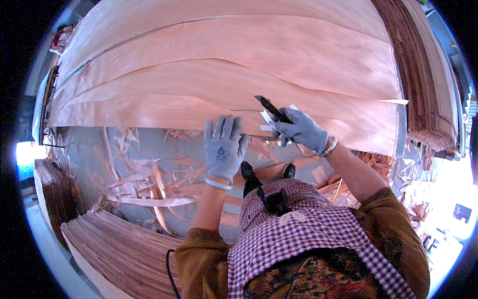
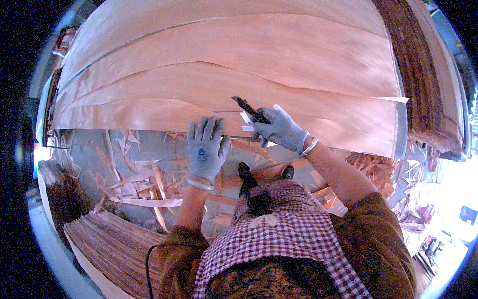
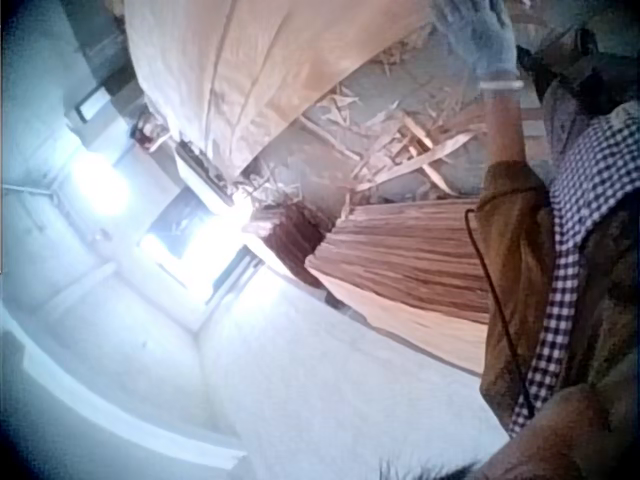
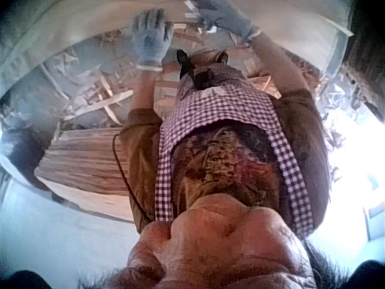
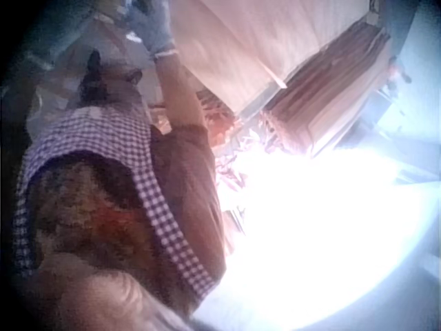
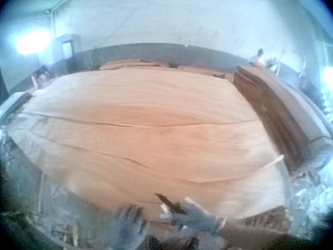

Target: The person cuts sheets of wood veneer using a utility knife. They move several thin sheets on a work table, trim along the edges, and pull off the cut strips.

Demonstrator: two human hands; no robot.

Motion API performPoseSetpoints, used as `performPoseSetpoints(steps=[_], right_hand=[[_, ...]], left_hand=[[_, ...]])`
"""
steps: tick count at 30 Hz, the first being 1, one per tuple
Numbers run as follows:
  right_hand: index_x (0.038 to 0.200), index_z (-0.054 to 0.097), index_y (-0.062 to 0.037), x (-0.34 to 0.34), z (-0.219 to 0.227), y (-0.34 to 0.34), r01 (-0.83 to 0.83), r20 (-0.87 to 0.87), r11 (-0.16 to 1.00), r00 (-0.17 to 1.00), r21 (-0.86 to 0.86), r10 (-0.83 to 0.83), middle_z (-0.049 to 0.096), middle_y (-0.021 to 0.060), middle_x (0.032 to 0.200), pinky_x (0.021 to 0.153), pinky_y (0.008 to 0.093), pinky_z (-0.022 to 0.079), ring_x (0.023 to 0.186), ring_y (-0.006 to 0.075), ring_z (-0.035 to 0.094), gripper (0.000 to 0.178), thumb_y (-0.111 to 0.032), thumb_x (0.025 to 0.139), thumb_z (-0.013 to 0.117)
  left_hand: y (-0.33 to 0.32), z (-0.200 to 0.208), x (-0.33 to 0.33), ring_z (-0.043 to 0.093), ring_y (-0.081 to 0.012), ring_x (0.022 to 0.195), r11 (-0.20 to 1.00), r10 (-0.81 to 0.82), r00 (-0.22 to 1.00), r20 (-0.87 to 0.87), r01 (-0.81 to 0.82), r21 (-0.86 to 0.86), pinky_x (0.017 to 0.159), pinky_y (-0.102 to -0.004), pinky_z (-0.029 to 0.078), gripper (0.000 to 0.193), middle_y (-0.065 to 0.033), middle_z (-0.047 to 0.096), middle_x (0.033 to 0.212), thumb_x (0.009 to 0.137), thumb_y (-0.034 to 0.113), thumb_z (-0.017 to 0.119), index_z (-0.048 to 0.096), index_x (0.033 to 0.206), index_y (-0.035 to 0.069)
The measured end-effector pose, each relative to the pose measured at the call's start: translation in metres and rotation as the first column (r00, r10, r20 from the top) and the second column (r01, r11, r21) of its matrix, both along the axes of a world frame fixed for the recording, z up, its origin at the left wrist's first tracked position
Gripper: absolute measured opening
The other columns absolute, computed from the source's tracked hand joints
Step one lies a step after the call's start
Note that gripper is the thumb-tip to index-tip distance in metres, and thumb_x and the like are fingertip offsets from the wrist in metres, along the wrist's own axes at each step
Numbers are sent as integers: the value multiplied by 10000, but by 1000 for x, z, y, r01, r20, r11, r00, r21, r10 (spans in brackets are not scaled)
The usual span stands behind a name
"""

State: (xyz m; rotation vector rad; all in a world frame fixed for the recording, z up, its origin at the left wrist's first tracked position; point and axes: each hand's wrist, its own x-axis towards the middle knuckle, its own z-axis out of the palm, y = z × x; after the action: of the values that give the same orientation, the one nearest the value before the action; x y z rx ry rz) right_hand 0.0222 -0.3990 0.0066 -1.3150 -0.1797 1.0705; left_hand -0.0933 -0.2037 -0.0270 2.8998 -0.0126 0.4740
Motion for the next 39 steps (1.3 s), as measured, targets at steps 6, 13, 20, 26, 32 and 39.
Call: performPoseSetpoints(steps=[6,13,20,26,32,39], right_hand=[[1028,511,4,10,3,27,-15,212,962,974,-271,75,606,82,759,472,248,484,594,119,593,209,-139,881,553],[1057,498,14,14,-5,53,47,174,991,984,-129,-24,622,88,777,462,229,460,525,104,569,237,-144,887,545],[963,503,-13,14,3,57,114,148,975,985,-193,-87,626,82,794,455,235,451,519,98,553,197,-184,884,561],[892,505,-10,18,-8,69,73,342,891,935,-449,96,594,76,725,440,264,450,533,122,558,199,-181,852,598],[912,521,21,23,-33,63,89,460,830,862,-551,212,592,99,716,565,309,453,670,164,599,258,-193,808,621],[802,585,6,19,-24,32,-35,480,791,778,-611,405,610,81,629,519,295,445,590,136,596,248,-240,797,622]], left_hand=[[4,-3,6,451,-314,1142,999,-35,999,-32,34,-33,995,-515,294,415,-120,521,1201,785,263,607,562,1149,68],[15,-7,7,452,-304,1138,995,-91,996,-3,91,-30,999,-511,289,412,-115,528,1189,783,267,610,565,1143,71],[24,-7,12,463,-292,1110,990,-140,990,0,140,-2,1002,-508,288,392,-111,530,1182,792,264,597,571,1133,74],[26,3,22,423,-310,1186,974,-226,974,-24,225,-37,1020,-489,284,388,-145,506,1226,785,260,603,562,1090,24],[37,-15,41,404,-319,1211,932,-355,933,-50,350,-92,1020,-452,303,414,-150,488,1256,781,230,598,537,1131,17],[34,6,47,424,-257,1182,926,-372,909,-190,376,-11,1024,-413,303,474,-97,504,1240,782,240,570,514,1220,69]])
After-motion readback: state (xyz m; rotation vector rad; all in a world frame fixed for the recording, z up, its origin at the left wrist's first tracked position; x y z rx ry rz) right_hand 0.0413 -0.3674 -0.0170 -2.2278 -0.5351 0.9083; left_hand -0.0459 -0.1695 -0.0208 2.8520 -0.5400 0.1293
